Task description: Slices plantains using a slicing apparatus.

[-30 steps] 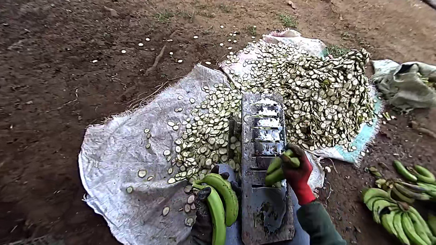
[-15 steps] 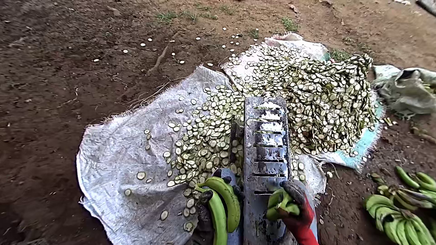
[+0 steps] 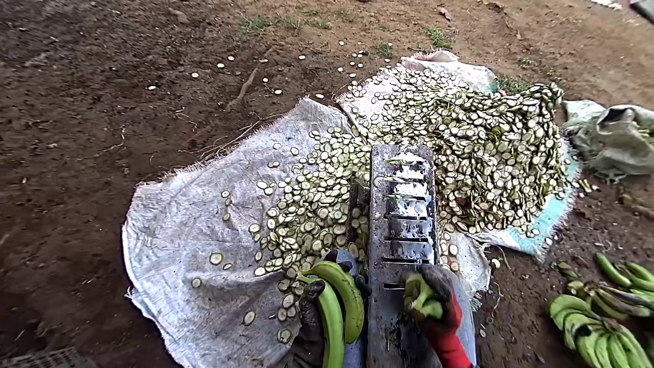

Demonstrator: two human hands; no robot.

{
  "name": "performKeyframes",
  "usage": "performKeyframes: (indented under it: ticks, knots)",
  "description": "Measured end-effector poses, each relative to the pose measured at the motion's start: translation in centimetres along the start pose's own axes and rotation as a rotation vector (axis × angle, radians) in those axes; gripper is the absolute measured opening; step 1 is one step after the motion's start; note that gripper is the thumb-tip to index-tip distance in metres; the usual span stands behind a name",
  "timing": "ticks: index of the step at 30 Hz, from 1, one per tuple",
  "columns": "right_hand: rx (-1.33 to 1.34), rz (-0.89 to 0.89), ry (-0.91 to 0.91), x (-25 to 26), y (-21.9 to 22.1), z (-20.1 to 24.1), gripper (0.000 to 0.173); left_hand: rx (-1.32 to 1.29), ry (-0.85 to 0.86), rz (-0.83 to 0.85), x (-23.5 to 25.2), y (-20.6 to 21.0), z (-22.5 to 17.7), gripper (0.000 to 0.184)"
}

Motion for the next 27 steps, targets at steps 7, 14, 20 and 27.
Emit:
performKeyframes:
  ticks: [7, 14, 20, 27]
  knots:
    - [-0.255, -0.035, -0.121, 14.2, 4.7, -7.4, 0.045, 0.035, 0.009, -0.031, 0.2, 0.4, 0.1, 0.078]
    - [-0.268, -0.011, -0.008, 12.6, 4.4, -6.7, 0.054, 0.005, -0.008, -0.007, 0.2, 0.4, 0.1, 0.078]
    - [-0.162, 0.004, -0.053, -5.8, -0.6, 1.0, 0.058, -0.008, -0.007, 0.005, 0.4, 0.1, 0.0, 0.076]
    - [-0.273, 0.078, -0.032, 13.5, 5.0, -7.5, 0.047, 0.017, 0.011, -0.037, 0.1, 0.8, 0.0, 0.078]
Point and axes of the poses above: each hand's wrist, its own x-axis towards the middle knuckle, its own y-axis out of the palm, z = x × y, the point moved 1 cm from there along x, towards the middle knuckle, and after that the axes turned 3 degrees about z, right-handed, at the moved point
